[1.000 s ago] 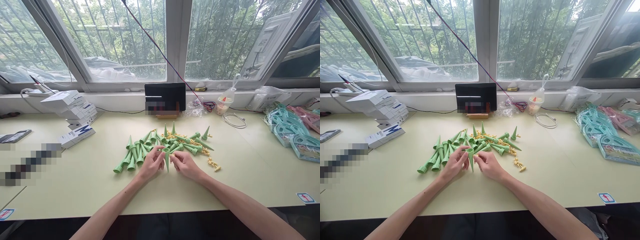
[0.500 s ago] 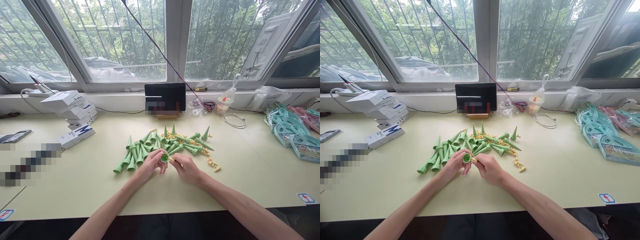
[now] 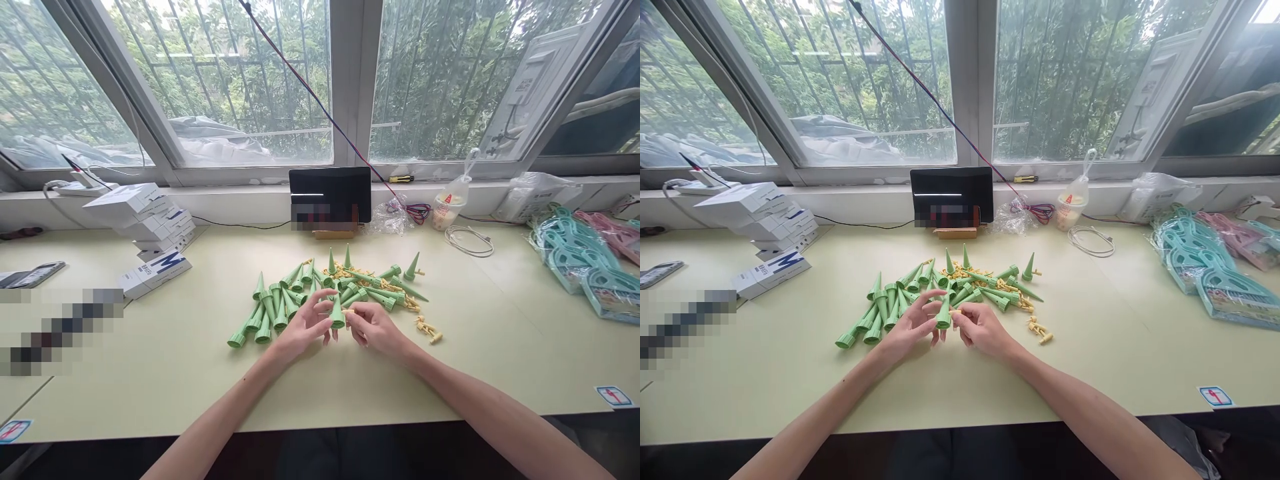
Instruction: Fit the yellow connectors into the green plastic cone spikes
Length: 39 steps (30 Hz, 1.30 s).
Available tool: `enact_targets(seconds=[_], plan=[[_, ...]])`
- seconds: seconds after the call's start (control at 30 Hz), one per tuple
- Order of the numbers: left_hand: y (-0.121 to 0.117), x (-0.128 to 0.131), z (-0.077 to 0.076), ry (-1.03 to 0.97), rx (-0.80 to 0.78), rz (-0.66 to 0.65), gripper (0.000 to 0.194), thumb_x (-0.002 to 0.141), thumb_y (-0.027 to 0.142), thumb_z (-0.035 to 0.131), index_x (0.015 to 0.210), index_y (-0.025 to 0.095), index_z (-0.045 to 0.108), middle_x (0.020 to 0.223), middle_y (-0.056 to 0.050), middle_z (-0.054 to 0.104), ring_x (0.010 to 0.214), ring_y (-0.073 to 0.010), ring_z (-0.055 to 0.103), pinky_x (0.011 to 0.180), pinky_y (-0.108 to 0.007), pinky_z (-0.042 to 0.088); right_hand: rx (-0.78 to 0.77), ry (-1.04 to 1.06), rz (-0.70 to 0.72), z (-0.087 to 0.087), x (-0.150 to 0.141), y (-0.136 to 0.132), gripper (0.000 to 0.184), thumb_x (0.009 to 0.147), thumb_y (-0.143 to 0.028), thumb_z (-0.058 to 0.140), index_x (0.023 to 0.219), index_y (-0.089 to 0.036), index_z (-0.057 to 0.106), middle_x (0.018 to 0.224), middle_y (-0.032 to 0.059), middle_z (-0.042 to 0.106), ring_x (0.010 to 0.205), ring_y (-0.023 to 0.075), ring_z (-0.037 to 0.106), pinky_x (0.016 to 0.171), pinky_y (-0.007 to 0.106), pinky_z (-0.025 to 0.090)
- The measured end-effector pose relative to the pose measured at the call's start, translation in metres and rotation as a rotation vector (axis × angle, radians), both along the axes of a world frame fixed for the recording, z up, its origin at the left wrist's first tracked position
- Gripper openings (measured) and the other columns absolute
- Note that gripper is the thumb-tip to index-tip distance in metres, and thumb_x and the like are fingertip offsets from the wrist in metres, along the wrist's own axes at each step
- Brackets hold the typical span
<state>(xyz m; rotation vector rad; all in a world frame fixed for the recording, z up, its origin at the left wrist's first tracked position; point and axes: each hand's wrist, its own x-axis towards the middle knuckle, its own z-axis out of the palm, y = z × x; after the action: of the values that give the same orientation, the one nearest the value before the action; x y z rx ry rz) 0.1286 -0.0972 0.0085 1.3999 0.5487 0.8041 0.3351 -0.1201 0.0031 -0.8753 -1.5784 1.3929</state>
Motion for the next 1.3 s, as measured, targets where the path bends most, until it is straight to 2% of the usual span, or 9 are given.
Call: enact_targets(seconds=[0.17, 0.33, 0.5, 0.6, 0.77, 0.9, 1.0, 1.17, 1.3], plan=[[-0.004, 0.001, 0.002, 0.118, 0.098, 0.026, 0.066, 0.093, 0.038, 0.064, 0.147, 0.034, 0.027, 0.14, -0.017, 0.053, 0.084, -0.0179, 0.069, 0.06, -0.025, 0.055, -0.014, 0.027, 0.0, 0.001, 0.003, 0.005, 0.041, 0.097, -0.046, 0.054, 0.065, -0.019, 0.05, 0.043, -0.0066, 0.047, 0.037, 0.0083, 0.038, 0.05, 0.026, 0.037], [-0.007, -0.002, -0.005, 0.373, 0.325, 0.178, 0.08, 0.093, 0.032, 0.062, 0.156, 0.035, 0.011, 0.143, -0.019, 0.055, 0.085, -0.0185, 0.07, 0.066, -0.028, 0.058, -0.13, 0.087, -0.001, 0.002, 0.003, 0.007, 0.042, 0.091, -0.047, 0.061, 0.061, -0.019, 0.05, 0.043, -0.008, 0.04, 0.035, 0.0085, 0.039, 0.041, 0.024, 0.029], [-0.004, -0.004, -0.014, 0.491, 0.622, 0.225, 0.064, 0.096, 0.022, 0.053, 0.155, 0.033, 0.029, 0.128, -0.013, 0.068, 0.079, -0.017, 0.071, 0.078, -0.033, 0.056, -0.237, 0.126, 0.019, 0.001, 0.001, 0.009, 0.042, 0.088, -0.048, 0.063, 0.06, -0.018, 0.053, 0.043, -0.0104, 0.03, 0.034, 0.0077, 0.036, 0.039, 0.023, 0.028], [-0.005, -0.003, -0.012, 0.5, 0.67, 0.242, 0.05, 0.098, 0.021, 0.05, 0.147, 0.029, 0.047, 0.098, -0.008, 0.075, 0.078, -0.0182, 0.07, 0.081, -0.032, 0.054, -0.246, 0.115, 0.031, 0.0, -0.001, 0.009, 0.043, 0.088, -0.053, 0.062, 0.065, -0.018, 0.055, 0.044, -0.0108, 0.03, 0.034, 0.008, 0.038, 0.04, 0.023, 0.029], [-0.008, 0.004, -0.003, 0.379, 0.519, 0.354, 0.042, 0.096, 0.03, 0.056, 0.138, 0.024, 0.056, 0.08, -0.004, 0.072, 0.069, -0.0176, 0.067, 0.069, -0.029, 0.054, -0.077, -0.001, -0.083, -0.003, -0.002, 0.007, 0.042, 0.095, -0.055, 0.052, 0.074, -0.019, 0.053, 0.045, -0.0088, 0.038, 0.038, 0.0093, 0.037, 0.045, 0.024, 0.033], [-0.006, 0.007, 0.003, 0.247, 0.26, 0.433, 0.033, 0.096, 0.045, 0.053, 0.117, 0.02, 0.06, 0.094, -0.006, 0.07, 0.055, -0.0111, 0.059, 0.052, -0.024, 0.049, 0.283, -0.206, -0.251, -0.007, -0.001, 0.005, 0.039, 0.1, -0.045, 0.048, 0.07, -0.02, 0.047, 0.056, -0.0039, 0.042, 0.052, 0.0118, 0.036, 0.052, 0.027, 0.03], [-0.004, 0.008, 0.006, 0.207, 0.07, 0.407, 0.042, 0.092, 0.055, 0.057, 0.11, 0.017, 0.06, 0.08, -0.003, 0.065, 0.049, -0.009, 0.053, 0.045, -0.022, 0.044, 0.494, -0.318, -0.249, -0.011, -0.002, 0.004, 0.039, 0.102, -0.039, 0.045, 0.067, -0.021, 0.043, 0.062, -0.0023, 0.042, 0.057, 0.0128, 0.035, 0.055, 0.027, 0.029], [-0.004, 0.009, 0.006, 0.193, -0.087, 0.17, 0.053, 0.087, 0.057, 0.064, 0.117, 0.014, 0.057, 0.07, -0.001, 0.063, 0.044, -0.0073, 0.045, 0.039, -0.02, 0.037, 0.549, -0.368, -0.186, -0.016, -0.005, 0.003, 0.035, 0.104, -0.034, 0.041, 0.073, -0.02, 0.048, 0.065, -0.0015, 0.046, 0.059, 0.0131, 0.038, 0.058, 0.027, 0.033], [-0.003, 0.008, -0.002, 0.14, -0.024, 0.21, 0.048, 0.089, 0.053, 0.064, 0.119, 0.016, 0.056, 0.062, 0.006, 0.053, 0.041, -0.0063, 0.041, 0.039, -0.02, 0.037, 0.494, -0.345, -0.212, -0.018, -0.007, 0.004, 0.04, 0.102, -0.037, 0.044, 0.066, -0.021, 0.039, 0.061, -0.0028, 0.04, 0.056, 0.0128, 0.034, 0.054, 0.028, 0.031]])
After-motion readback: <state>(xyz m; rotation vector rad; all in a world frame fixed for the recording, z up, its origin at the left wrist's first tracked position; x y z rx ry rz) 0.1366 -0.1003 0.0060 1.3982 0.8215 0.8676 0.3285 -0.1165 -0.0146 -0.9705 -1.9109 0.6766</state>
